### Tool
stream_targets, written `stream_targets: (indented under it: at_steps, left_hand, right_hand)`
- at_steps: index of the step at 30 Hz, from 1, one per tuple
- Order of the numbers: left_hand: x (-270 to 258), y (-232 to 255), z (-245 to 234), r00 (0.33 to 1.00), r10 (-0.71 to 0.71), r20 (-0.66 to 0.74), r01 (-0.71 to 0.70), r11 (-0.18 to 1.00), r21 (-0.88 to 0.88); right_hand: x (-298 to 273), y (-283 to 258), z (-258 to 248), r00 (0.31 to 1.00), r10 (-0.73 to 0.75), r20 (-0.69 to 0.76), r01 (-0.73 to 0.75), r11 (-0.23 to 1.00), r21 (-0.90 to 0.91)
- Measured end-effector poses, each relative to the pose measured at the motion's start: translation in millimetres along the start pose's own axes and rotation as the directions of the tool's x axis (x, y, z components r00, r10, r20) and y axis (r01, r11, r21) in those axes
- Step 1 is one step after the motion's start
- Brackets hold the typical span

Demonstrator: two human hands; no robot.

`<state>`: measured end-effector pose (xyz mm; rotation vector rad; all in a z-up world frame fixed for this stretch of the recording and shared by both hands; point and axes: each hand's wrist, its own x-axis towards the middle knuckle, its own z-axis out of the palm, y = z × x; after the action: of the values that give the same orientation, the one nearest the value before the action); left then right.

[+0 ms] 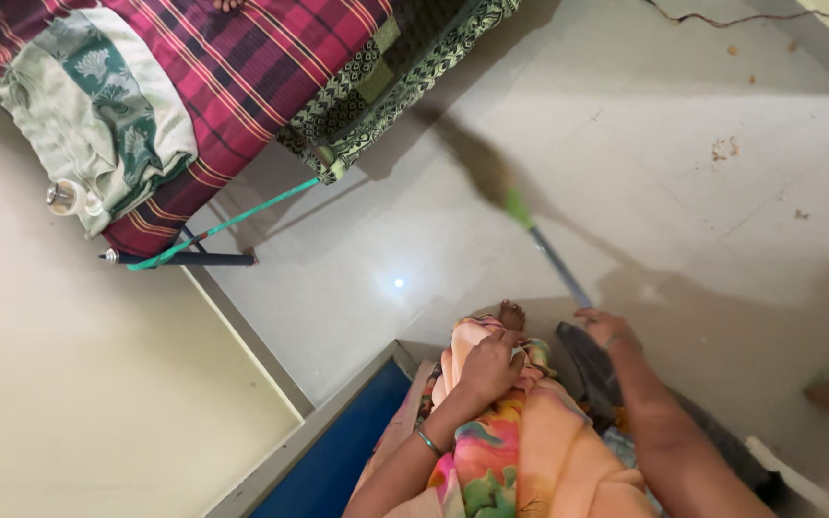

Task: The person sweeps a tiled floor in a cluttered room using a broom with a green handle. They move around furniture, including a blue cabinet and a chair, to clean the floor surface.

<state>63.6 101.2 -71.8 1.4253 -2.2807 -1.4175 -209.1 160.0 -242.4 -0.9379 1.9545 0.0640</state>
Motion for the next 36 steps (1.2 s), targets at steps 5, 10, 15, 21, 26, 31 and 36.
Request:
stream_targets:
  at_steps: [5,10,15,21,26,31,36]
  left_hand:
    - [20.7,4.5,2.2,0.994,0.1,-0.048,-0.099,0.995,0.022]
    - [43.0,19.7,-3.1,0.997,0.072,-0.016,-0.073,0.997,-0.033]
    - [63.3,17.6,-10.1,0.998,0.068,-0.004,-0.068,0.994,-0.08]
    - [98.5,-22.1,-19.7,0.992,0.124,-0.002,-0.124,0.992,-0.021]
    - [133.4,-53.4,-55.5,0.985,0.143,0.097,-0.145,0.989,0.009]
    - [190.3,-100.4,-88.8,0.987,0.078,0.141,-0.088,0.994,0.065]
    - [256.7,-167.1,-88.5,0.998,0.043,0.037,-0.05,0.98,0.192]
  right_hand:
    - [-2.5,32.3,-42.6,0.965,0.169,-0.202,-0.131,0.974,0.187]
    - [-12.9,53.0,-66.7,0.892,0.446,-0.071,-0.313,0.723,0.616]
    - [-33.1,47.4,-56.2,0.855,0.493,-0.161,-0.286,0.708,0.645]
    - [-113.8,34.7,-12.8,0.94,0.101,-0.325,-0.024,0.972,0.232]
    - [-110.2,14.6,-34.0,0.995,-0.04,0.091,0.051,0.991,-0.125]
    - [-18.8,-56.5,-15.9,0.972,0.041,0.23,0.066,0.897,-0.437]
    - [109.3,-98.7,17.3,0.981,-0.041,0.189,0.13,0.863,-0.488]
